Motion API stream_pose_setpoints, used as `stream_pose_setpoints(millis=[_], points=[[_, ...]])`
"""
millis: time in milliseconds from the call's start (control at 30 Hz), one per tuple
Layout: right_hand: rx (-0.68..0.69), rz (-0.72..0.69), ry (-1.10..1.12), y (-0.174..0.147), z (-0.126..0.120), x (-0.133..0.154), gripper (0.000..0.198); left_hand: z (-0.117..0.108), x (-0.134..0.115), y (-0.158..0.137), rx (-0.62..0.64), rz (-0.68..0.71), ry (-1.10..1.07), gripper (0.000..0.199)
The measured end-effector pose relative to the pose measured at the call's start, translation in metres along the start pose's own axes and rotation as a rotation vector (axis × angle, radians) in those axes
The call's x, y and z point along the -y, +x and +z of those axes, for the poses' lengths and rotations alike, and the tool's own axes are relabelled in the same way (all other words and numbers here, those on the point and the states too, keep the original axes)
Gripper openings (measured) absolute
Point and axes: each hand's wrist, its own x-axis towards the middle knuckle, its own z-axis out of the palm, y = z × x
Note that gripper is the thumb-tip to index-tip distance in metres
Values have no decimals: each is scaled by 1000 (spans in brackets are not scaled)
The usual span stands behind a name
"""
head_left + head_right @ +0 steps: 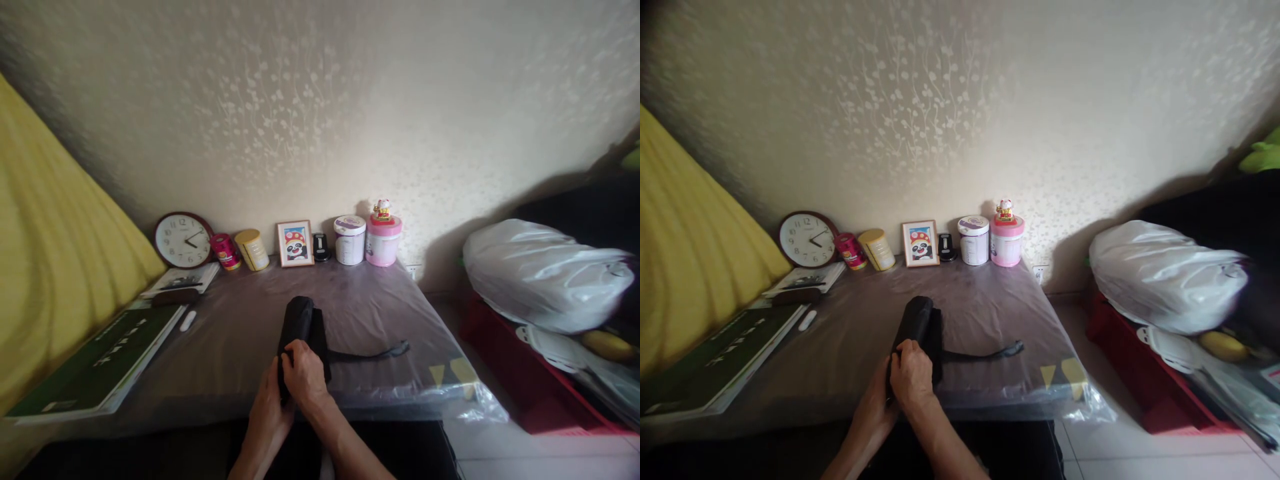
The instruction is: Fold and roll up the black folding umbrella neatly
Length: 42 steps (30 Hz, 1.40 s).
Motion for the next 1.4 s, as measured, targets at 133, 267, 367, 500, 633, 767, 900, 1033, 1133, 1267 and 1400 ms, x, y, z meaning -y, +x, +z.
stream_pose_setpoints(millis=[133,267,367,500,633,767,900,1033,1133,1267,1400], points=[[-7,-19,-30,-5,1,0,12,-2,-3,0,13,-11,-31,65],[-26,-47,-40,-10,2,0,10,-4,-6,1,28,-38,-70,64],[-30,-63,-50,-13,1,1,10,-5,-7,0,38,-64,-78,61],[-45,-83,-63,-17,1,1,10,-3,-5,1,31,-81,-98,64],[-58,-129,-55,-22,-1,0,13,1,-3,2,-1,-100,-122,58],[-48,-167,-46,-28,-2,0,16,1,-5,1,-20,-107,-151,59],[-62,-229,-14,-33,-3,-3,19,-2,-6,1,-13,-55,-199,53],[-12,-321,161,-29,-15,-9,18,-5,-9,2,-19,2,-211,56],[-10,-349,228,-13,-24,-19,18,-4,-14,0,-29,53,-176,63],[-91,-506,71,14,-17,-34,24,-2,-15,-1,-23,47,-70,65],[-34,-540,-91,33,-2,-38,31,-6,-17,0,35,-19,-45,67]])
